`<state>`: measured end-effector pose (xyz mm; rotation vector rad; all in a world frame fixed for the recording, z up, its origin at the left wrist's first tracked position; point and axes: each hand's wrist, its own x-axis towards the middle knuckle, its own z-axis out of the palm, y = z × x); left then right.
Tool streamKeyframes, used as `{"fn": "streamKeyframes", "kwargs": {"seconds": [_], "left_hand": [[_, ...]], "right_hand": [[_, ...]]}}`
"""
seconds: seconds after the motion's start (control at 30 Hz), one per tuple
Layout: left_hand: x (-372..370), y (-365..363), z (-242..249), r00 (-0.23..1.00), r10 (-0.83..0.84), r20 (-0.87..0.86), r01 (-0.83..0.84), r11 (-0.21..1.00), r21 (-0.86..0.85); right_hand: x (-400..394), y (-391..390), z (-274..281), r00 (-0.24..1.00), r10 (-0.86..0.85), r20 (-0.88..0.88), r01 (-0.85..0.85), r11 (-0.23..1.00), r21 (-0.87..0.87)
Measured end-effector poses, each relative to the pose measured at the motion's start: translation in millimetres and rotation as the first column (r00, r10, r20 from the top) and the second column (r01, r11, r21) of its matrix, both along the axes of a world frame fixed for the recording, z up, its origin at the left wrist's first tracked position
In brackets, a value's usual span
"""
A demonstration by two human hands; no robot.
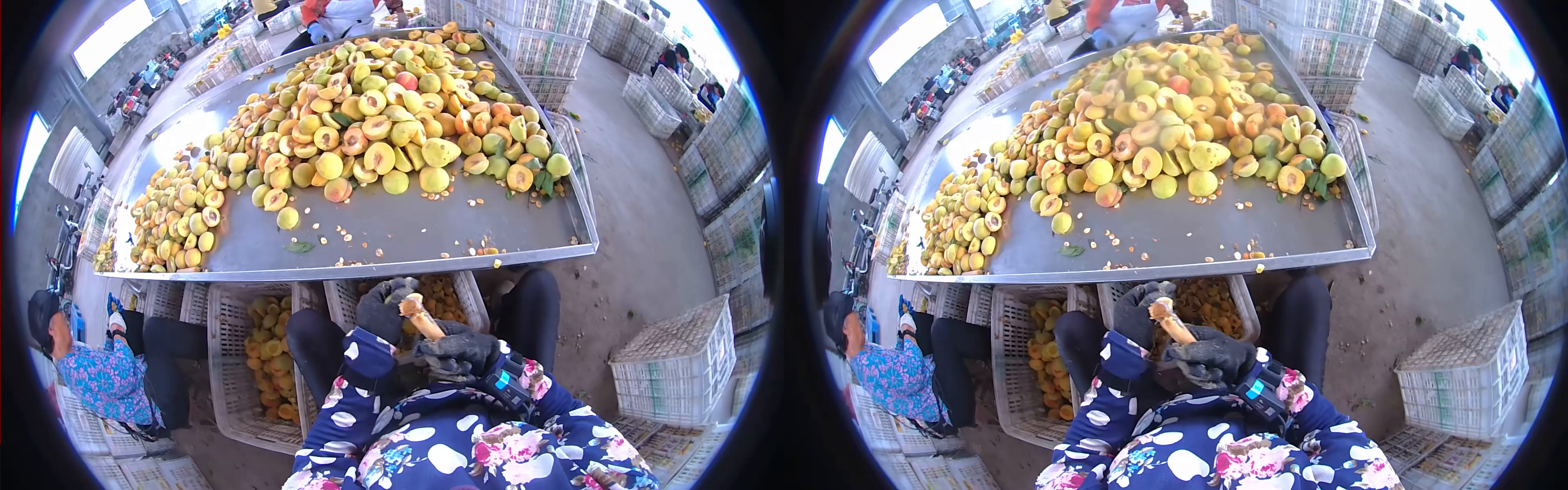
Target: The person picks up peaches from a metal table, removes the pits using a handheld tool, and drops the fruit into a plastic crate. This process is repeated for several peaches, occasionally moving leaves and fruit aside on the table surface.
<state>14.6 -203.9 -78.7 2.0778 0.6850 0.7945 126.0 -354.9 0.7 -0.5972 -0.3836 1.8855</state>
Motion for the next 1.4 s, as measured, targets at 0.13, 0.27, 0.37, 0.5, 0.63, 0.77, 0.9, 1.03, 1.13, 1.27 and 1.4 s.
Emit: {"fn": "streamKeyframes", "kwargs": {"seconds": [0.13, 0.27, 0.37, 0.5, 0.63, 0.77, 0.9, 1.03, 1.13, 1.27, 1.4], "left_hand": [[-40, 16, 60, 0.981, 0.186, -0.057, -0.193, 0.969, -0.155], [-127, 73, 77, 0.850, 0.478, -0.223, -0.520, 0.830, -0.202], [-160, 96, 128, 0.385, 0.445, -0.809, -0.488, 0.842, 0.231], [-162, 152, 109, 0.681, 0.449, -0.578, -0.448, 0.880, 0.157], [-89, 227, 88, 0.785, 0.260, -0.562, -0.334, 0.942, -0.032], [-36, 280, 27, 0.761, 0.364, -0.537, -0.032, 0.848, 0.529], [-20, 307, 35, 0.639, -0.023, -0.769, -0.097, 0.989, -0.111], [-33, 272, 53, 0.951, -0.071, 0.301, 0.306, 0.065, -0.950], [-33, 201, 87, 0.895, 0.086, 0.438, 0.438, 0.018, -0.899], [-25, 119, 98, 0.862, 0.331, 0.383, 0.413, -0.024, -0.910], [-8, 64, 93, 0.778, 0.377, 0.502, 0.522, 0.055, -0.851]], "right_hand": [[22, 10, -55, 0.630, 0.146, 0.762, -0.085, 0.989, -0.120], [34, 1, -125, -0.287, 0.217, 0.933, -0.461, 0.822, -0.333], [19, -1, -135, -0.226, 0.198, 0.954, -0.365, 0.890, -0.271], [20, 5, -155, -0.232, 0.236, 0.944, -0.421, 0.850, -0.317], [25, 12, -140, -0.221, 0.346, 0.912, -0.411, 0.815, -0.409], [25, 17, -146, -0.190, 0.388, 0.902, -0.402, 0.807, -0.432], [26, 34, -97, 0.041, 0.299, 0.953, -0.253, 0.926, -0.279], [31, 31, -85, 0.334, 0.167, 0.928, -0.233, 0.968, -0.090], [33, 37, -58, 0.364, -0.057, 0.930, -0.173, 0.977, 0.127], [27, 50, 16, 0.684, 0.031, 0.728, -0.012, 0.999, -0.032], [12, 49, 41, 0.362, -0.198, 0.911, -0.006, 0.977, 0.215]]}}
